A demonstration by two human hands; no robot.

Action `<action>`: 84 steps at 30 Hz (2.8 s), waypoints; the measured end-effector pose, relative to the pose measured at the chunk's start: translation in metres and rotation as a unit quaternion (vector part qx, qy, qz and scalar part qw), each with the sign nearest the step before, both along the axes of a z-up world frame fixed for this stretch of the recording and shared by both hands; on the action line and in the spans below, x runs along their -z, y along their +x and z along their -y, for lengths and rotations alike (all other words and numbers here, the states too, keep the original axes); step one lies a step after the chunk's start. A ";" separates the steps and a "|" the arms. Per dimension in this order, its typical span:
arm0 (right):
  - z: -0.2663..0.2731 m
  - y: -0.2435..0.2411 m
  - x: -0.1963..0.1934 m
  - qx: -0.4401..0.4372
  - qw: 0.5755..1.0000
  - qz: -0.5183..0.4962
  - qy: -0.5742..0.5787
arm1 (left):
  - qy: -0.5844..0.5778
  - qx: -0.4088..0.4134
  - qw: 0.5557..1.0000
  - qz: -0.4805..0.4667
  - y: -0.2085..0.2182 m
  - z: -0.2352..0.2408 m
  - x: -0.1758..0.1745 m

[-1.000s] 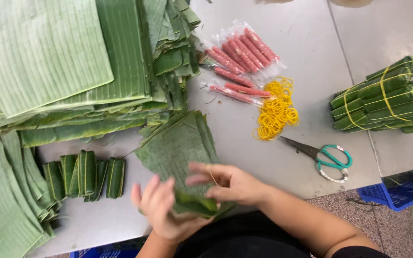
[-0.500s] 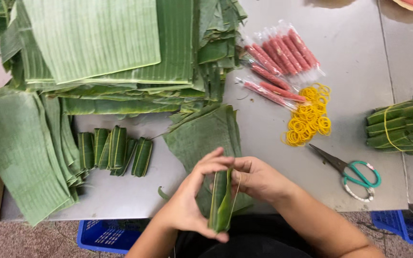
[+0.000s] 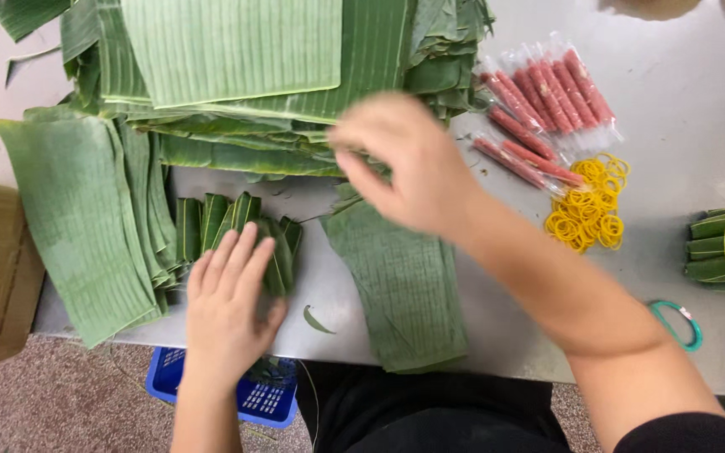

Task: The person wraps individual sausages in banana leaves, folds the leaves tightly around each sausage, and secures them with yellow rubber bands. The wrapped units are placed in a row on the table. The person repeats this process for multiple sausages.

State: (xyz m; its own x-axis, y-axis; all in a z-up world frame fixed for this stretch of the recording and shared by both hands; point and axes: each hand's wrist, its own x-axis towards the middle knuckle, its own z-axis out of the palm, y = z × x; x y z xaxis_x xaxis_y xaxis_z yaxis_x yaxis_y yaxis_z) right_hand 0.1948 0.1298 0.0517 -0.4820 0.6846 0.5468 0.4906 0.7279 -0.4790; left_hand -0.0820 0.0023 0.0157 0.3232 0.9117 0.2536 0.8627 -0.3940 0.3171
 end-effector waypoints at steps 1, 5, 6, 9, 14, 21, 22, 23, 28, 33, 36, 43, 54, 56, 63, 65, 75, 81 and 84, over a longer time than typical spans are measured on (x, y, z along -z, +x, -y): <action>-0.016 -0.004 -0.001 0.013 0.998 0.017 0.063 | -0.003 0.005 1.000 -0.023 0.000 0.001 0.004; -0.066 -0.020 0.006 0.073 0.982 0.099 0.144 | -0.012 0.007 0.998 -0.065 0.008 0.003 0.019; -0.075 -0.024 0.009 0.089 0.973 0.134 0.167 | -0.015 0.003 0.998 -0.063 0.009 0.004 0.021; -0.081 -0.031 0.015 0.110 0.953 0.223 0.174 | 0.005 -0.025 1.000 -0.018 0.012 0.005 0.023; -0.071 -0.028 0.003 0.096 0.936 0.316 0.118 | -0.023 -0.012 0.977 0.211 0.026 0.011 0.030; 0.028 0.023 -0.001 0.068 0.956 0.163 0.236 | -0.319 -0.095 0.483 0.810 0.053 -0.027 0.044; 0.040 0.033 0.005 0.069 0.964 0.154 0.204 | -0.297 -0.037 0.427 0.853 0.053 -0.030 0.042; 0.050 0.047 0.011 0.086 0.971 0.135 0.178 | -0.273 0.021 0.367 0.889 0.050 -0.030 0.041; 0.089 0.079 0.060 0.138 0.922 -0.315 -0.175 | -0.323 -0.116 0.480 0.807 0.054 -0.042 0.073; 0.109 0.077 0.097 -0.002 0.630 -0.531 -0.566 | -0.389 -0.105 0.534 0.743 0.085 -0.030 0.091; 0.112 0.078 0.116 -0.006 0.463 -0.611 -0.641 | -0.426 -0.117 0.447 0.778 0.088 -0.032 0.074; 0.124 0.081 0.135 0.107 0.614 -0.555 -0.551 | -0.391 -0.087 0.437 0.805 0.085 -0.033 0.057; 0.118 0.082 0.105 0.093 0.571 -0.668 -0.468 | -0.280 -0.044 0.271 0.920 0.019 -0.038 0.040; 0.114 0.084 0.103 0.065 0.567 -0.686 -0.452 | -0.199 0.040 0.305 0.930 -0.033 -0.029 0.002; 0.118 0.064 0.108 0.175 0.572 -0.650 -0.469 | -0.281 -0.002 0.906 0.317 -0.025 -0.017 -0.012; 0.118 0.054 0.108 0.174 0.546 -0.657 -0.489 | -0.314 0.052 0.921 0.227 -0.027 -0.013 -0.019; 0.142 0.069 0.115 0.040 0.684 -0.393 -0.614 | -0.472 -0.132 0.355 0.796 0.080 -0.002 0.079; 0.152 0.067 0.122 -0.057 0.450 -0.534 -0.713 | -0.418 -0.179 0.443 0.773 0.078 -0.015 0.068; 0.160 0.072 0.138 -0.248 0.365 -0.581 -0.684 | -0.373 -0.219 0.455 0.778 0.081 -0.018 0.057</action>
